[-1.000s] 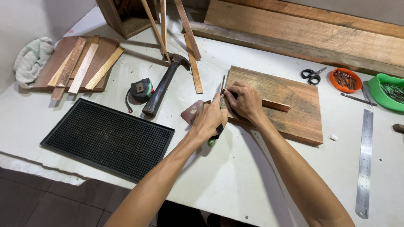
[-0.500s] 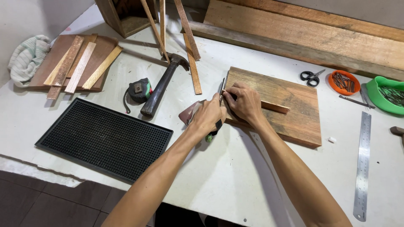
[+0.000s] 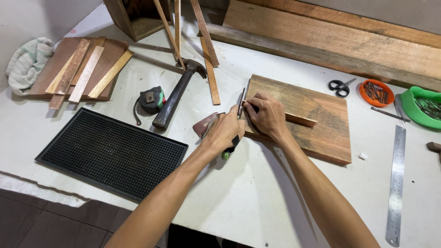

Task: Measuring, marking, and fitting thin wood strips onto a base board.

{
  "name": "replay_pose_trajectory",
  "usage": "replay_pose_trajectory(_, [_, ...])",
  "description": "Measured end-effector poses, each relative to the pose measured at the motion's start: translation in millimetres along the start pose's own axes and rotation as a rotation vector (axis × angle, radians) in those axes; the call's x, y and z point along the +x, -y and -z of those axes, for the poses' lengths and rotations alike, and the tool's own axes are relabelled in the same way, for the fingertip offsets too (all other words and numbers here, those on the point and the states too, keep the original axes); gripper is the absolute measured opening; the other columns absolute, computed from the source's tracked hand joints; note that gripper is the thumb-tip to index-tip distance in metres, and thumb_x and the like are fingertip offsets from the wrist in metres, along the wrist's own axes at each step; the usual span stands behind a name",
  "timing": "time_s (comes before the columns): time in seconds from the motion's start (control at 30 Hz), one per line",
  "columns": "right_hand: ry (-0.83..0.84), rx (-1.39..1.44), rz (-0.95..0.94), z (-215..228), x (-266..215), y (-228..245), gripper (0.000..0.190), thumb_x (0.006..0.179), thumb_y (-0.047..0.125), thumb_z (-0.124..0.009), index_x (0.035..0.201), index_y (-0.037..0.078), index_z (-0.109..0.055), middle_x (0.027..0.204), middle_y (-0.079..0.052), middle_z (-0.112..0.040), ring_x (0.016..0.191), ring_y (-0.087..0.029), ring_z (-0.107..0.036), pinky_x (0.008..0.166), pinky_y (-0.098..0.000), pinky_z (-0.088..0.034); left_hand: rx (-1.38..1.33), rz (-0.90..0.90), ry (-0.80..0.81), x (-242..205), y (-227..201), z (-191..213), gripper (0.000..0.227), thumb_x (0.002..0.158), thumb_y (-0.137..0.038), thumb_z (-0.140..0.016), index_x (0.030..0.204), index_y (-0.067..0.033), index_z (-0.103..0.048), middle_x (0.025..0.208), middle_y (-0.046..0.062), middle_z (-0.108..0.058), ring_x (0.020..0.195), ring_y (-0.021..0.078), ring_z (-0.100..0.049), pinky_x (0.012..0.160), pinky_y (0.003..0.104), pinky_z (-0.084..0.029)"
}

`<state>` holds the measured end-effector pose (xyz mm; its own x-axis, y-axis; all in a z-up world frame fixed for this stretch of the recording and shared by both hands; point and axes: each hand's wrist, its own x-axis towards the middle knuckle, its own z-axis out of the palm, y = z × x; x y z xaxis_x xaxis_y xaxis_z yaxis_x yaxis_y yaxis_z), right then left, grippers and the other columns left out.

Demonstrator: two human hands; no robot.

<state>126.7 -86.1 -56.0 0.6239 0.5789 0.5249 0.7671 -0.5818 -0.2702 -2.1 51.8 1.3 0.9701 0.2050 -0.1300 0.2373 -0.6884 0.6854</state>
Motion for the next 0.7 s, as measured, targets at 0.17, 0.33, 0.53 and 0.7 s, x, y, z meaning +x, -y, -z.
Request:
replay_pose_trajectory(0.17, [-0.054, -0.012, 0.059, 5, -1, 8, 0.017, 0.090, 0.026, -0.076, 0.095, 0.011, -0.082, 0.085, -0.004, -0.070, 0.074, -0.019, -0.062, 0.062, -0.0371, -0.053, -0.249, 0.028, 0.019, -24, -7, 22, 0.038, 0.098, -0.018, -0.041, 0.128, 0.0018, -0.051, 0.063, 0.009, -0.063, 0.048, 0.0231, -0.065, 0.045, 0.036, -0.054])
replay_pose_trajectory(0.33, [-0.034, -0.027, 0.082, 15, -6, 17, 0.015, 0.090, 0.022, -0.076, 0.094, 0.009, -0.081, 0.085, -0.006, -0.067, 0.079, -0.021, -0.061, 0.064, -0.0386, -0.052, -0.478, -0.013, 0.076, -41, -13, 47, 0.035, 0.101, -0.024, -0.043, 0.122, 0.0012, -0.055, 0.063, 0.004, -0.060, 0.046, 0.0175, -0.065, 0.042, 0.031, -0.053])
replay_pose_trajectory(0.53, [-0.048, 0.098, 0.137, 16, -15, 15, 0.014, 0.090, 0.016, -0.076, 0.100, 0.008, -0.082, 0.089, -0.008, -0.068, 0.090, -0.024, -0.060, 0.079, -0.0393, -0.053, 0.115, -0.314, -0.085, -15, 23, 51, 0.041, 0.098, -0.022, -0.052, 0.135, -0.0046, -0.056, 0.075, 0.015, -0.072, 0.060, 0.0259, -0.070, 0.056, 0.041, -0.057])
replay_pose_trajectory(0.7, [-0.030, 0.145, 0.006, 13, -17, 13, 0.017, 0.088, 0.021, -0.079, 0.092, 0.004, -0.080, 0.090, -0.009, -0.068, 0.091, -0.024, -0.061, 0.081, -0.0400, -0.055, 0.529, -0.345, -0.200, -30, 9, 50, 0.043, 0.103, -0.018, -0.048, 0.143, -0.0039, -0.049, 0.085, 0.024, -0.071, 0.061, 0.0312, -0.071, 0.050, 0.041, -0.058])
